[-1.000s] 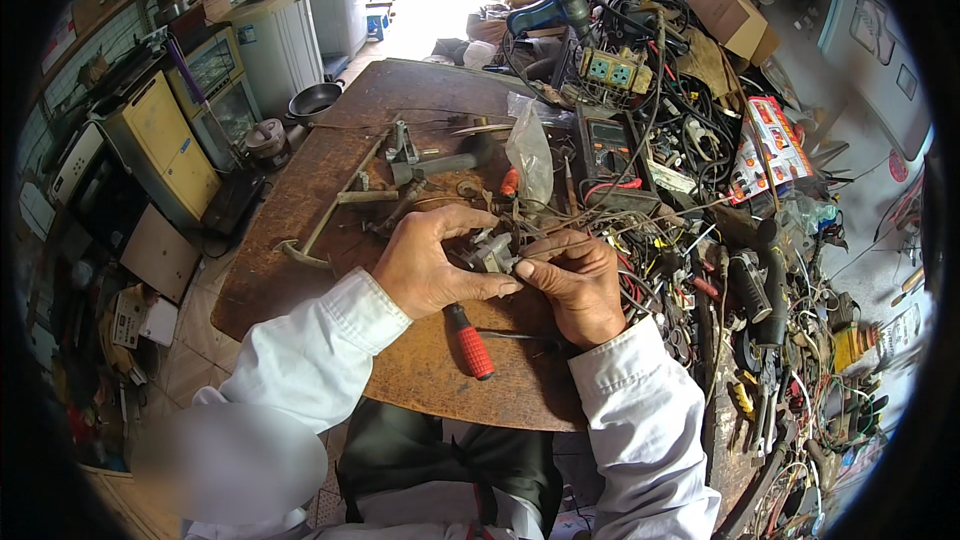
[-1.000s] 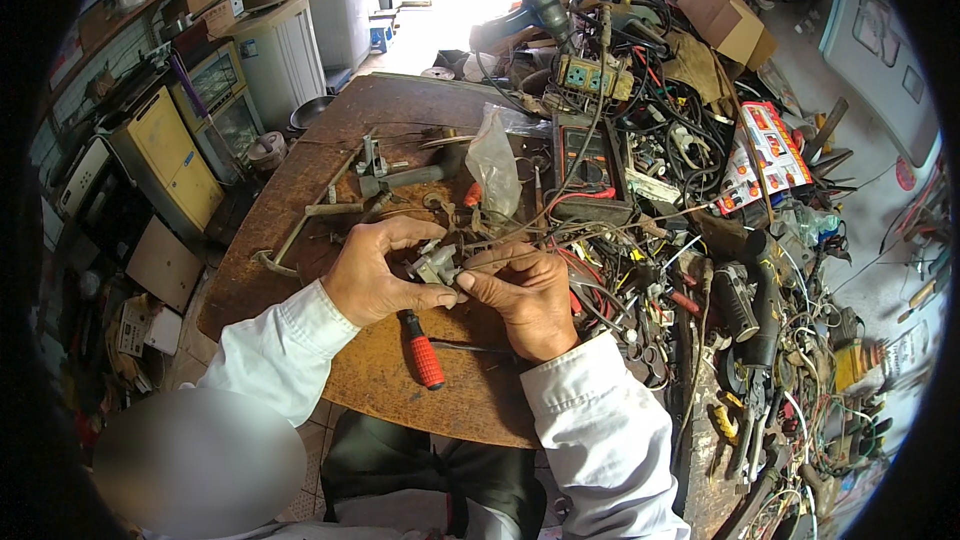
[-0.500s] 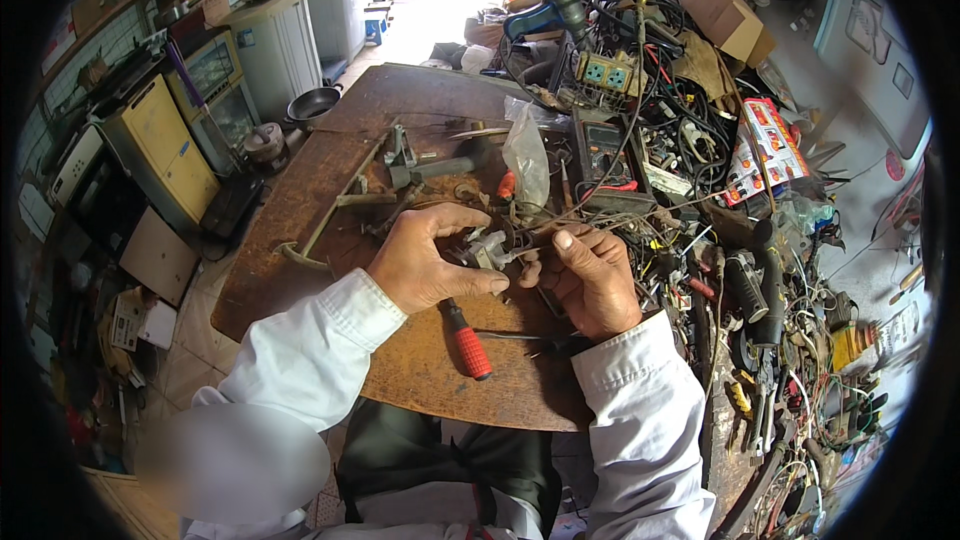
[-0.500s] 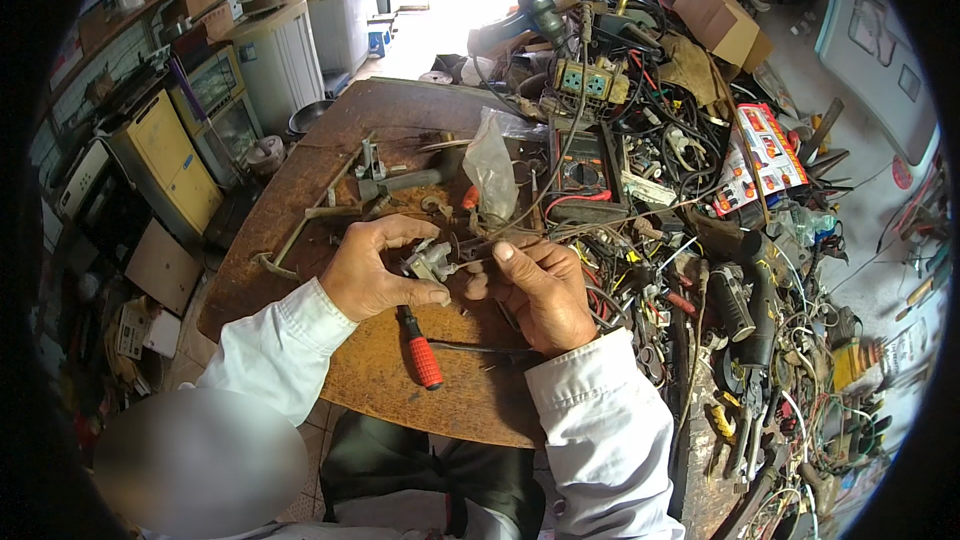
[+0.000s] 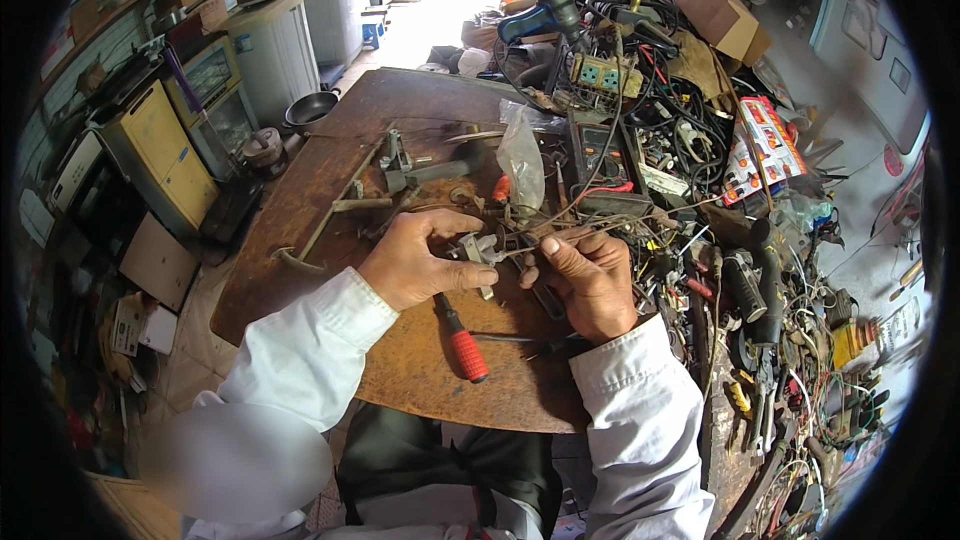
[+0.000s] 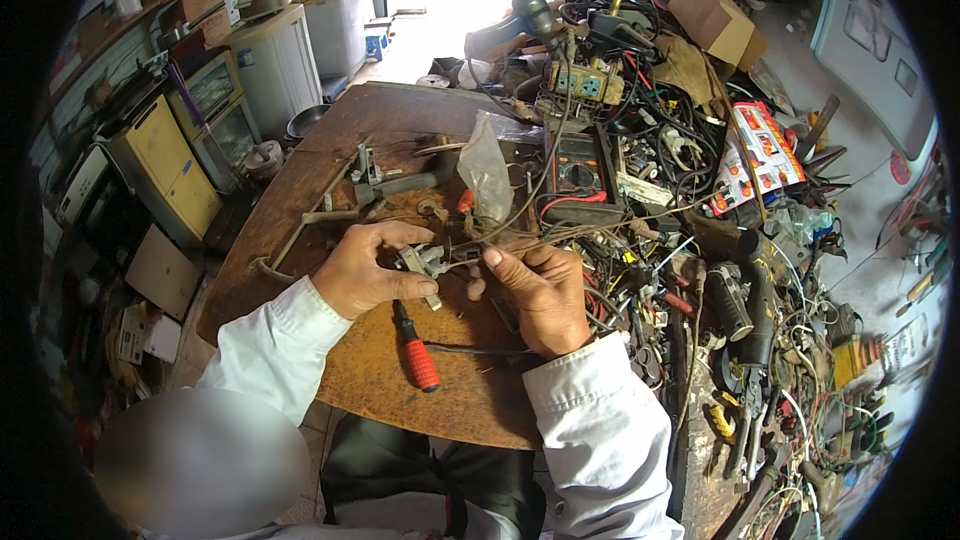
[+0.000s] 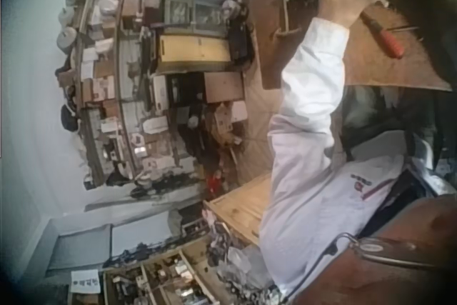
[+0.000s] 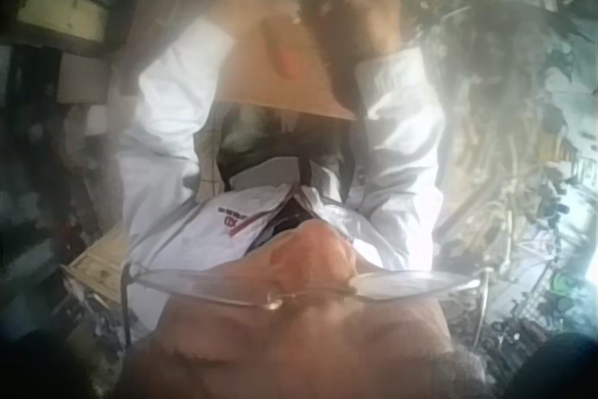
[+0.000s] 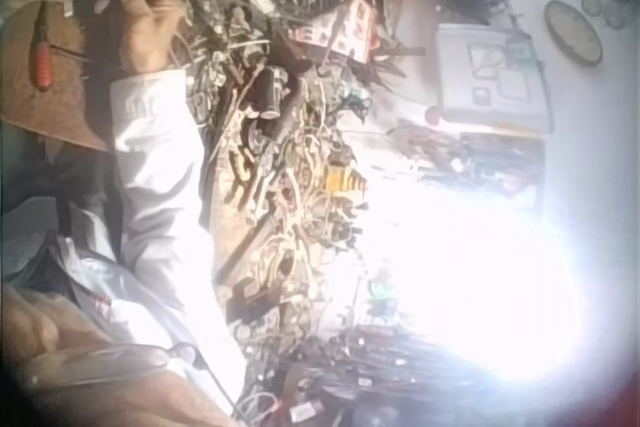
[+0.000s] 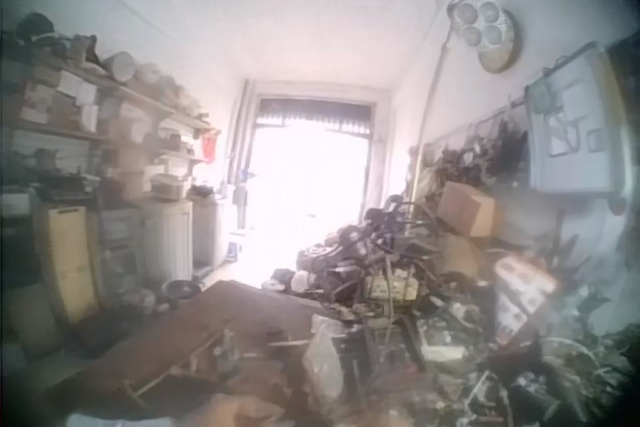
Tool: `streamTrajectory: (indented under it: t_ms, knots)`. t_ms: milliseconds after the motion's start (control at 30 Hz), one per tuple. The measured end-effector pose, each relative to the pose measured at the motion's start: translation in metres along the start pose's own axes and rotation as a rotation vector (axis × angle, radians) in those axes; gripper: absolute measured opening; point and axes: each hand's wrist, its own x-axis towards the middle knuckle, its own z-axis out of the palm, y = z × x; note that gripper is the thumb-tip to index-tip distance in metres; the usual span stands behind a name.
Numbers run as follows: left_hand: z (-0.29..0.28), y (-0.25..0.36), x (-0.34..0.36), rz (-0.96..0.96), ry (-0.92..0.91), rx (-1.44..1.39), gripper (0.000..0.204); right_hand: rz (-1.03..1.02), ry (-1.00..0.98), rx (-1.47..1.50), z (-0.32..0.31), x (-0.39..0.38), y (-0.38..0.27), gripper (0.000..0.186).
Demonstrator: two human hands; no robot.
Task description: The person uses pliers and a screwdriver to strip and adjust wires on a small electrical component at a cluttered workbench. They repeatedly strip wire ends, insert them into the component, and tighten connections, handling the component and tools throughout.
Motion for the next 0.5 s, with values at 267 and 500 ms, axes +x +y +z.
streamTrajectory:
  t_ms: [267, 500]
  knots:
    - [-0.007, -0.001, 0.0, 0.094, 0.008, 0.008, 0.058, 0.15, 0.047, -0.022, 0.001, 0.002, -0.014, 0.021]
    - [-0.017, -0.001, 0.007, -0.001, 0.105, -0.137, 0.057, -0.182, 0.303, 0.123, -0.058, 0.003, -0.064, 0.029]
